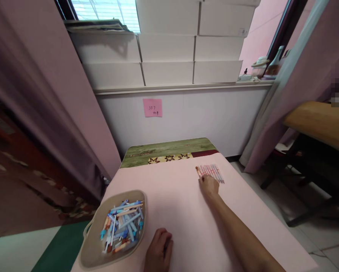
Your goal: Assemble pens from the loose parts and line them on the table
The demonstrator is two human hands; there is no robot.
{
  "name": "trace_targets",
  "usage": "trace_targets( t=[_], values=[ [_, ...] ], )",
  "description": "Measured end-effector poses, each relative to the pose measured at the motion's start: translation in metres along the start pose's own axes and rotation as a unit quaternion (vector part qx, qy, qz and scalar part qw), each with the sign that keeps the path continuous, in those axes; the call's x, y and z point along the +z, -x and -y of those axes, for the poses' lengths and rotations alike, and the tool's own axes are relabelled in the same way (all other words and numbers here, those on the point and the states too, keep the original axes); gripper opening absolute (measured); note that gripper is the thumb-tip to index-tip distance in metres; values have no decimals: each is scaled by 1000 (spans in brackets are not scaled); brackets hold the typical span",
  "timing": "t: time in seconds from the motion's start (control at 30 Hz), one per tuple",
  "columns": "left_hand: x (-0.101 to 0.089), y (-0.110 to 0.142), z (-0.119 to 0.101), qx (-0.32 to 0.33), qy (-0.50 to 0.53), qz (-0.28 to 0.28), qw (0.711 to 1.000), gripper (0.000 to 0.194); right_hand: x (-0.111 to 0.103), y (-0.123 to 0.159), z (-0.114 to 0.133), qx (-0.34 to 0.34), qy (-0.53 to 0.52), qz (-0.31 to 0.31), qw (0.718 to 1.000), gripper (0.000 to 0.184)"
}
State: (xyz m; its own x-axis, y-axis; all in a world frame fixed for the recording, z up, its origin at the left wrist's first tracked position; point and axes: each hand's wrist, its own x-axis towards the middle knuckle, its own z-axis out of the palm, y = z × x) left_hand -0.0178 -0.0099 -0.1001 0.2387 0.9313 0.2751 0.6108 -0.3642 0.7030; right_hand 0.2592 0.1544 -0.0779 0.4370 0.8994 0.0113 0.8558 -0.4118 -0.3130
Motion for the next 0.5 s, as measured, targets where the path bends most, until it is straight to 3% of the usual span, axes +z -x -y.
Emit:
trace_targets(
  t=[0.5],
  values=[
    [-2, -3, 0, -17, 15, 4, 1000, 30, -2, -4, 3, -4, 23, -13, 1000, 31]
  ],
)
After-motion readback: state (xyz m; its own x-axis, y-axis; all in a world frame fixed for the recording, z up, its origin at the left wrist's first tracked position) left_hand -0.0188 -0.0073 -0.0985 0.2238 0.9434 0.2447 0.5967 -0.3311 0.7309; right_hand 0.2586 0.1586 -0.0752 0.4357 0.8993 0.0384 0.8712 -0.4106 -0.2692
